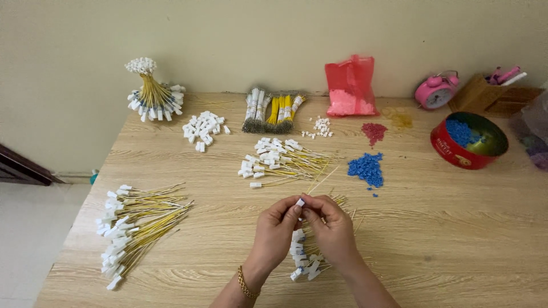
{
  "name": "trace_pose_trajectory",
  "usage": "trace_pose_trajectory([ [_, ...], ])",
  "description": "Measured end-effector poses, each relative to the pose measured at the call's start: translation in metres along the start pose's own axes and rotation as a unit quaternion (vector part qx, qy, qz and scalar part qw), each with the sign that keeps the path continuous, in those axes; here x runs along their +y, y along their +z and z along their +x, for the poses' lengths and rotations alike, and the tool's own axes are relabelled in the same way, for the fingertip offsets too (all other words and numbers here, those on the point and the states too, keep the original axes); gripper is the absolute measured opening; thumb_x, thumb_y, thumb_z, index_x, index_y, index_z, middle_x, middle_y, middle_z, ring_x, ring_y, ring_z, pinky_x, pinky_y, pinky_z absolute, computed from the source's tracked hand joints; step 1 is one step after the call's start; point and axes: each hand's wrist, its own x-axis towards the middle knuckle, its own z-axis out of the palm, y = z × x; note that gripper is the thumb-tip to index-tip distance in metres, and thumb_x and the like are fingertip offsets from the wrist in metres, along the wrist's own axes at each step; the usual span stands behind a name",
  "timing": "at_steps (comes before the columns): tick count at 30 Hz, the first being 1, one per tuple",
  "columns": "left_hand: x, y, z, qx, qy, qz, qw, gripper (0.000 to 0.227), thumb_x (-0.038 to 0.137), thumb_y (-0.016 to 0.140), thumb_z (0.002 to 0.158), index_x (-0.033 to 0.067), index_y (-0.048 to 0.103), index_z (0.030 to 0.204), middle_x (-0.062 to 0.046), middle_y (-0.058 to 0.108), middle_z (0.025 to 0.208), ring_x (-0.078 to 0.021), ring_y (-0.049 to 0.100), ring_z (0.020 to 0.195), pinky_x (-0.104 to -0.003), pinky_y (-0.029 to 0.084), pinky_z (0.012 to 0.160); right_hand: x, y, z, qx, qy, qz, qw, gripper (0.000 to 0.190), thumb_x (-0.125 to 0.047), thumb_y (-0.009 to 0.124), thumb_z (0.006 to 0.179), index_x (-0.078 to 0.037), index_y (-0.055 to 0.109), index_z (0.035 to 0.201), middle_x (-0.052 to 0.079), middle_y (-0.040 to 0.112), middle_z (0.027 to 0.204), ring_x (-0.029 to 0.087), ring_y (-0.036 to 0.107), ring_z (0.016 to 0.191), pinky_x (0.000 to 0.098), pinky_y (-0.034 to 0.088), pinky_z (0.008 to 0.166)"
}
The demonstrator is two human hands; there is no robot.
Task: Assembling small white plastic connectors onto the ends of yellow electrical wires.
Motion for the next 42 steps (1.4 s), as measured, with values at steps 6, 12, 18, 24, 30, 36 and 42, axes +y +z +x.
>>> trace_pose_trajectory([
  [6,-0.002,0.003,0.008,-0.037,0.01,0.074,0.997,0.028,0.015,0.061,0.099,0.0034,0.071,0.121,-0.004,0.077,0.104,-0.0108,0.073,0.093,-0.026,0.061,0.081,0.009,-0.015,0.001,-0.018,0.028,-0.041,0.999,0.023,-0.005,0.067,0.094,-0.007,0.075,0.115,0.005,0.075,0.107,0.013,0.074,0.097,0.0278,0.062,0.086],
  [12,0.011,-0.011,0.011,-0.05,0.15,0.421,0.893,0.03,0.022,0.075,0.089,0.0024,0.074,0.112,-0.017,0.07,0.111,-0.0276,0.069,0.096,-0.039,0.057,0.083,0.042,-0.094,0.035,0.129,0.155,-0.374,0.905,0.024,-0.026,0.071,0.094,-0.018,0.075,0.116,0.003,0.073,0.108,0.018,0.071,0.091,0.0335,0.058,0.08],
  [18,-0.003,-0.05,0.045,0.101,0.149,0.529,0.829,0.031,0.023,0.074,0.088,0.0111,0.074,0.117,-0.013,0.069,0.117,-0.0266,0.068,0.1,-0.038,0.057,0.088,0.077,-0.145,0.054,0.114,0.178,-0.515,0.831,0.027,-0.034,0.073,0.092,-0.016,0.076,0.112,0.007,0.069,0.107,0.025,0.07,0.094,0.0411,0.056,0.082],
  [24,-0.01,-0.082,0.066,0.152,0.186,0.604,0.76,0.03,0.02,0.071,0.088,0.0092,0.074,0.117,-0.014,0.069,0.116,-0.0326,0.063,0.104,-0.043,0.051,0.091,0.076,-0.134,0.06,0.087,0.197,-0.572,0.792,0.025,-0.037,0.071,0.094,-0.02,0.077,0.111,0.007,0.068,0.108,0.026,0.069,0.098,0.0421,0.057,0.083],
  [30,-0.015,-0.083,0.07,0.124,0.129,0.642,0.746,0.019,0.024,0.069,0.092,0.0129,0.077,0.106,-0.009,0.072,0.115,-0.0304,0.065,0.102,-0.042,0.053,0.089,0.068,-0.128,0.053,0.095,0.119,-0.534,0.832,0.024,-0.033,0.069,0.097,-0.013,0.077,0.108,0.009,0.074,0.104,0.028,0.071,0.092,0.0422,0.057,0.081],
  [36,-0.011,-0.07,0.048,0.005,-0.06,0.132,0.989,0.02,0.017,0.064,0.098,0.0084,0.073,0.114,-0.004,0.08,0.103,-0.0102,0.073,0.088,-0.028,0.061,0.08,0.004,-0.068,0.044,0.071,0.141,-0.224,0.962,0.021,-0.019,0.073,0.092,-0.005,0.073,0.108,0.009,0.077,0.096,0.017,0.075,0.087,0.0305,0.062,0.074],
  [42,0.008,-0.039,0.023,-0.027,-0.105,-0.093,0.99,0.026,0.014,0.06,0.1,0.0048,0.07,0.123,-0.008,0.077,0.099,-0.0114,0.064,0.077,-0.027,0.054,0.07,-0.006,-0.01,0.032,-0.022,0.076,0.019,0.997,0.019,-0.008,0.07,0.093,-0.003,0.074,0.111,0.006,0.077,0.096,0.012,0.072,0.087,0.025,0.061,0.077],
])
